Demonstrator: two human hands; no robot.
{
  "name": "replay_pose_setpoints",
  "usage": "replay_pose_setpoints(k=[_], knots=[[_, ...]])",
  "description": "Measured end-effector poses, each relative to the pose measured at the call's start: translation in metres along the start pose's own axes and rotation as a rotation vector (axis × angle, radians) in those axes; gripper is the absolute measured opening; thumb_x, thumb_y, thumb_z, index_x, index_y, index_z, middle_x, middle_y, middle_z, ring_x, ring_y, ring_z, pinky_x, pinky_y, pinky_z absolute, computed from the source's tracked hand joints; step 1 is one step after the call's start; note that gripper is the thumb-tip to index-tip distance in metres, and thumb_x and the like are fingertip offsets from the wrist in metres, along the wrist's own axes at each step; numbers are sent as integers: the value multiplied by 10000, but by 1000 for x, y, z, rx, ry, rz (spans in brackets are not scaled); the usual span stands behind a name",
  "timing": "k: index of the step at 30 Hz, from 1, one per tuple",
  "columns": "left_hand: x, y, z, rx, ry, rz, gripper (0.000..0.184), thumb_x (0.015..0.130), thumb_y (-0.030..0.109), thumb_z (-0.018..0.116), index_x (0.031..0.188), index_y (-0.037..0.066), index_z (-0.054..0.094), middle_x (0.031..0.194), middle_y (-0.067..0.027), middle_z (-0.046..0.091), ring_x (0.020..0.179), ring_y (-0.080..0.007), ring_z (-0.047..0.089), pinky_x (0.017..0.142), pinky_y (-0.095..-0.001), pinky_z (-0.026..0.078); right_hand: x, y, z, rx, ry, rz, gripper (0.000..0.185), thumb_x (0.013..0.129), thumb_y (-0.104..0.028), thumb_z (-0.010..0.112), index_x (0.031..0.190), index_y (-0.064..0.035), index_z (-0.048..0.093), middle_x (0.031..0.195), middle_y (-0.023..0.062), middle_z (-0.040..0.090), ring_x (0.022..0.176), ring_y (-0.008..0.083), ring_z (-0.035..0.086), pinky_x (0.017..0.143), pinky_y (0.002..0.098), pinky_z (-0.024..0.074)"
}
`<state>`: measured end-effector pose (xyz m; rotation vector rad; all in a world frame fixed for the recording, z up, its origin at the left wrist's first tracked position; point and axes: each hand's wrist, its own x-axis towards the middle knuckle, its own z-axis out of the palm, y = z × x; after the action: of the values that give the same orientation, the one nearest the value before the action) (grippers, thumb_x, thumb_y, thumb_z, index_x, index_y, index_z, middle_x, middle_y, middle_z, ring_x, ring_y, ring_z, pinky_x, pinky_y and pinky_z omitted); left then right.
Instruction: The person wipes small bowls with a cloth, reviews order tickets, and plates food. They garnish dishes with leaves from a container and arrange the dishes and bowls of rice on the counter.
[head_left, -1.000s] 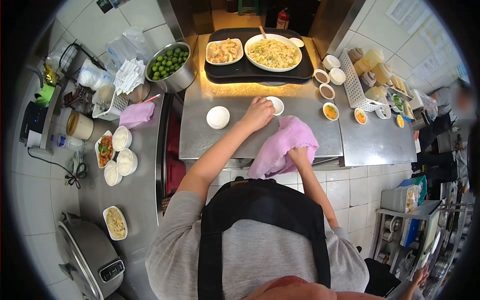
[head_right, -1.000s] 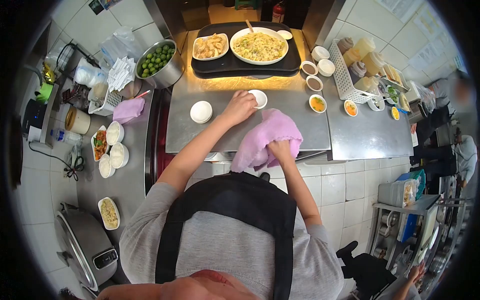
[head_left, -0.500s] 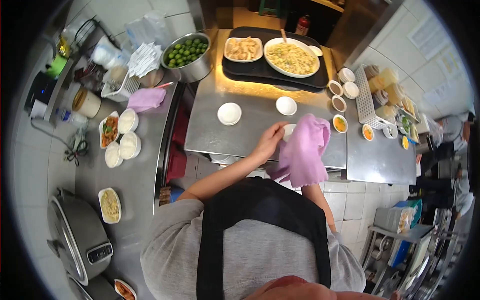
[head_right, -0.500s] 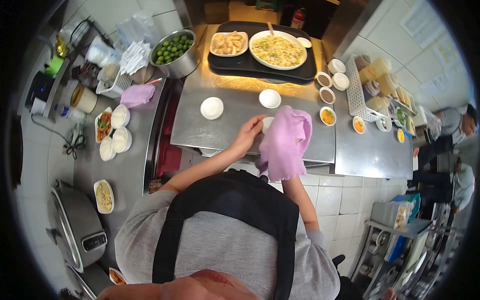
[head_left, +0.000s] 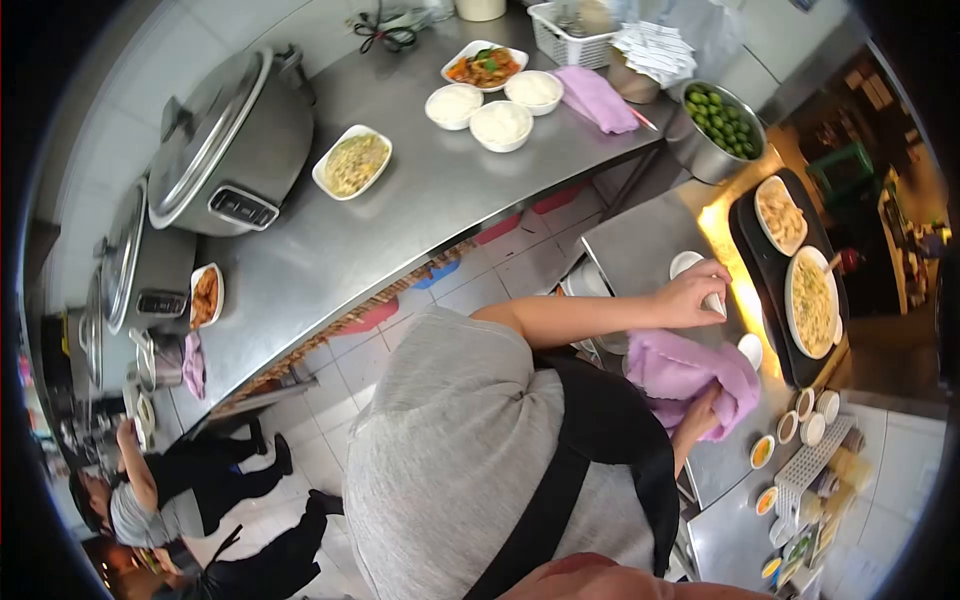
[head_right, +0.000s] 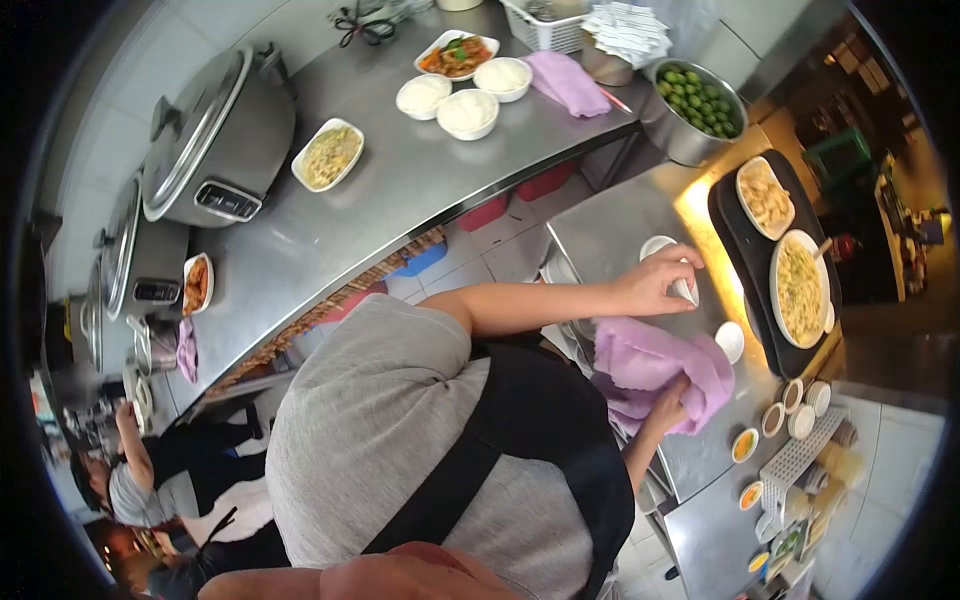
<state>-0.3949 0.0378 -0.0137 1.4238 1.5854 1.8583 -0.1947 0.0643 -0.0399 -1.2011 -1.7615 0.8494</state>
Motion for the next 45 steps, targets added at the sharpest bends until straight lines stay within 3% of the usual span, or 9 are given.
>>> replay_pose_setpoints(k=[2,7,13,17,29,31,34,37,45], knots=[[0,-38,-9,379,30,386,303,581,164,734,742,68,497,1023,-114,474,1091,-308,426,913,-447,340,-5,22,-14,83,114,2,344,857,-189,516,1083,70,506,1040,147,561,929,225,538,801,316,438],[-14,-37,-26,545,-42,365,381,591,247,722,824,89,466,1121,-119,405,1161,-341,350,950,-611,205,-15,23,-23,93,230,11,379,870,-217,500,1126,62,482,1077,144,547,952,212,525,811,304,432],[12,-32,79,456,-195,765,142,691,147,549,789,47,529,1008,-125,501,1017,-291,452,817,-422,384,-21,10,-38,55,248,72,415,879,-250,487,1159,56,464,1110,145,533,971,200,512,822,292,424],[7,-55,132,801,-571,601,71,653,141,553,695,110,601,746,-50,567,792,-229,564,558,-364,463,-21,12,-53,-73,48,534,569,828,-383,545,1178,56,450,1169,155,498,1035,232,479,890,281,360],[-33,28,106,-46,-568,65,158,789,76,519,934,36,567,875,-124,593,719,-296,573,660,-352,451,17,56,-41,665,167,348,413,888,-328,397,1128,3,446,1027,92,515,938,181,507,799,292,431],[-33,23,86,-553,-516,-584,234,855,152,480,1061,51,530,1001,-92,577,881,-232,564,782,-335,440,21,16,-41,584,115,258,339,851,-175,490,1127,20,457,1037,105,527,905,182,528,772,291,446],[-31,23,73,-1200,-125,-834,323,904,247,399,1155,57,466,1114,-67,510,1040,-182,481,913,-326,374,3,-33,-13,284,-20,235,386,773,-85,564,1124,38,463,1119,143,506,998,229,504,835,328,414],[-16,15,42,-1084,-176,-696,384,917,312,341,1201,66,419,1190,-74,446,1132,-180,401,982,-320,304,-6,-21,24,-212,-267,-438,411,776,-113,497,1171,-14,438,1196,213,438,1158,341,372,974,403,268],[19,-1,-14,-567,-105,-412,195,788,165,623,922,62,526,989,-45,542,885,-106,503,692,-242,409,41,-13,40,-385,-272,-356,306,794,-168,488,1074,-51,528,1055,180,541,1005,347,486,866,388,373]])
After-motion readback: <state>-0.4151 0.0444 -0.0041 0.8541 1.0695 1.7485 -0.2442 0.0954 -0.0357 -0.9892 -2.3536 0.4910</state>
